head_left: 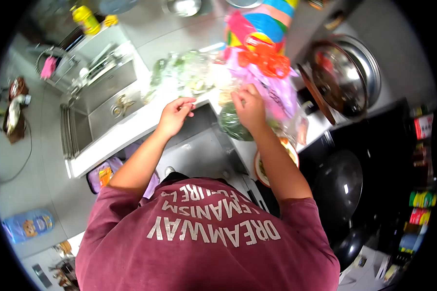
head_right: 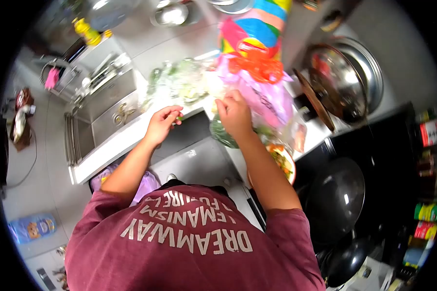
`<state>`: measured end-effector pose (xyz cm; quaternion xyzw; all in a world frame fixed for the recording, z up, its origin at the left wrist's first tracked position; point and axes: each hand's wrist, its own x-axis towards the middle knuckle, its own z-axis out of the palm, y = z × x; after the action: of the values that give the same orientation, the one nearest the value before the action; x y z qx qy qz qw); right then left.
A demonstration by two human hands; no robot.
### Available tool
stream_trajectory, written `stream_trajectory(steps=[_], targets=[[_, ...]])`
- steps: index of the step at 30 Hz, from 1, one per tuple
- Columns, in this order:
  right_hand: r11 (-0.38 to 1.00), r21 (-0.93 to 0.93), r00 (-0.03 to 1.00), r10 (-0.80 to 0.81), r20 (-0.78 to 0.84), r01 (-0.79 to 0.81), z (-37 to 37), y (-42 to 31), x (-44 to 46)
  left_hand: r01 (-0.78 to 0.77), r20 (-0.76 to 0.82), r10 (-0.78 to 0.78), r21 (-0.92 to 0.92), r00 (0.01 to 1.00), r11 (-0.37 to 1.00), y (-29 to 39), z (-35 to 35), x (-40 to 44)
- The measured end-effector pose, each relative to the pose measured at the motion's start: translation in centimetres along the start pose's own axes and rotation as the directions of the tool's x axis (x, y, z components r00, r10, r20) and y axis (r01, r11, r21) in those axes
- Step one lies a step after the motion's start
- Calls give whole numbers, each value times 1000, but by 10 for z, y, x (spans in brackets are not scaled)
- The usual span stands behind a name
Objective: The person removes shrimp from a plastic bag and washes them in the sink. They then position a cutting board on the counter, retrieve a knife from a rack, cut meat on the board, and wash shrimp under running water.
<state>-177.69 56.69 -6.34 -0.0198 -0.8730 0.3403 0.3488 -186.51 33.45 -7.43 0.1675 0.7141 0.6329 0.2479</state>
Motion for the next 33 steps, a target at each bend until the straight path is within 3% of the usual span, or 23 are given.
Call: stream_trajectory(steps=[1,2,5,10,13,19,24,30,33], targets=[[998,40,998,-53,35,51,28,-15,6,13,-77,-15,-28,997,1000,-4,-26,-13],[988,154,991,-1,132,-20,54,-35,10,31,-148,-36,-33,988,999,-7,-53,-25],[963,214,941,-220,258,167,147,-79,15,-2,-360,-5,-19,933,1000,-28,-144,-61],[973,229,777,-136,615,-12,288,-161,12,22,-651,-40,-36,758,999,-60,-292,-138],[943,318,709,-159,687,-96,358,-191,14,0,-771,-90,-116,630,993,-73,-354,-175],[939,267,663,-60,746,-216,445,-209,25,-8,-826,-102,-128,555,992,-74,-422,-192],[886,209,591,87,802,-414,497,-206,60,65,-782,-142,-128,608,990,-73,-463,-134],[748,291,557,125,821,-596,571,-178,100,122,-784,12,112,621,986,-91,-549,-12],[594,282,469,185,864,-754,599,-174,121,254,-762,178,411,622,875,-102,-589,46]])
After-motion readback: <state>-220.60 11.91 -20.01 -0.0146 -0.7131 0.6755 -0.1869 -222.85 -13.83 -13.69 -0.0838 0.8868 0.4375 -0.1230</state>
